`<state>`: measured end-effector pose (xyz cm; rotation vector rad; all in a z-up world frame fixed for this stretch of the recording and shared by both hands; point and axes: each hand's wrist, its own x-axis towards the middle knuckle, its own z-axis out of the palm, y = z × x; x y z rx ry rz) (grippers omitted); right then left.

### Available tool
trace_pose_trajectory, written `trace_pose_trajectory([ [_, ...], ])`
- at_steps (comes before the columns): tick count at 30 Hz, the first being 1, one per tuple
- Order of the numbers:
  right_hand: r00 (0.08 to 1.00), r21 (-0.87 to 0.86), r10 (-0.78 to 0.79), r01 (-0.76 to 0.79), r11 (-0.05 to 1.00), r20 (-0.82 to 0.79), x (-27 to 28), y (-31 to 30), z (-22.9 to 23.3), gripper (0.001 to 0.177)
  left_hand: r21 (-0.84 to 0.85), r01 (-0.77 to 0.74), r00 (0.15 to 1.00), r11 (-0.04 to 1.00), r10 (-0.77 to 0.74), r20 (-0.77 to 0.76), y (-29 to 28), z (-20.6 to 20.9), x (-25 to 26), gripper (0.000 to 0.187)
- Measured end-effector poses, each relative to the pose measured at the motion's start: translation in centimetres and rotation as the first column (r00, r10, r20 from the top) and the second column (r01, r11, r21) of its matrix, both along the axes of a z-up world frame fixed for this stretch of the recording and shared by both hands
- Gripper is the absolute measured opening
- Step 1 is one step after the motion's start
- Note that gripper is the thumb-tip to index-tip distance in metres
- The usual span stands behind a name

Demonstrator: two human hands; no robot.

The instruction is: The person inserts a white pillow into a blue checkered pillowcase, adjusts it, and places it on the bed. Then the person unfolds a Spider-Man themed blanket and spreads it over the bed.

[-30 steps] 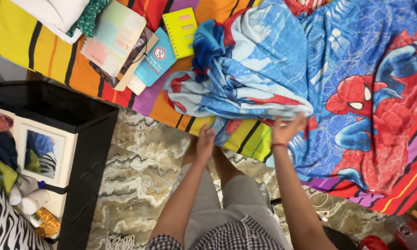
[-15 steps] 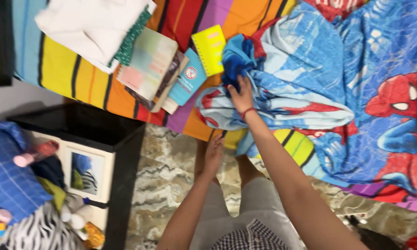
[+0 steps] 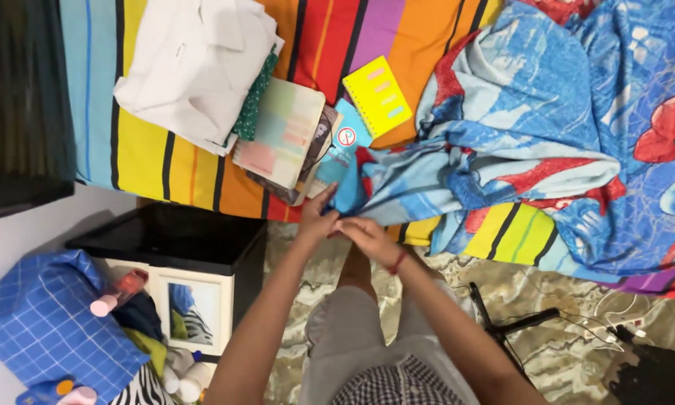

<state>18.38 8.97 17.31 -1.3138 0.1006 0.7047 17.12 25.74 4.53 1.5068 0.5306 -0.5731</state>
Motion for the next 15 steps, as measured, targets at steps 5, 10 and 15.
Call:
trace_pose_trajectory([
  [5, 0.945, -0.399, 0.097, 0.038, 0.916, 0.311, 5.8, -6.9, -0.5, 0.013, 0.107, -0.080, 0.996, 0.991, 0.083, -0.026, -2.3, -5.4, -4.6, 0.063],
  [10, 0.868, -0.789, 0.342, 0.087, 0.608, 0.360, 10.0, -11.8, -6.7, 0.061, -0.025, -0.380, 0.925, 0.925, 0.380, -0.006, -3.8, 1.1, -4.3, 0.057],
  [15, 0.873, -0.961, 0.481, -0.191, 0.198, -0.075, 11.7, -13.4, -10.0, 0.043, -0.316, -0.632, 0.772, 0.707, 0.609, -0.180, -4.4, 14.8, 0.4, 0.026],
])
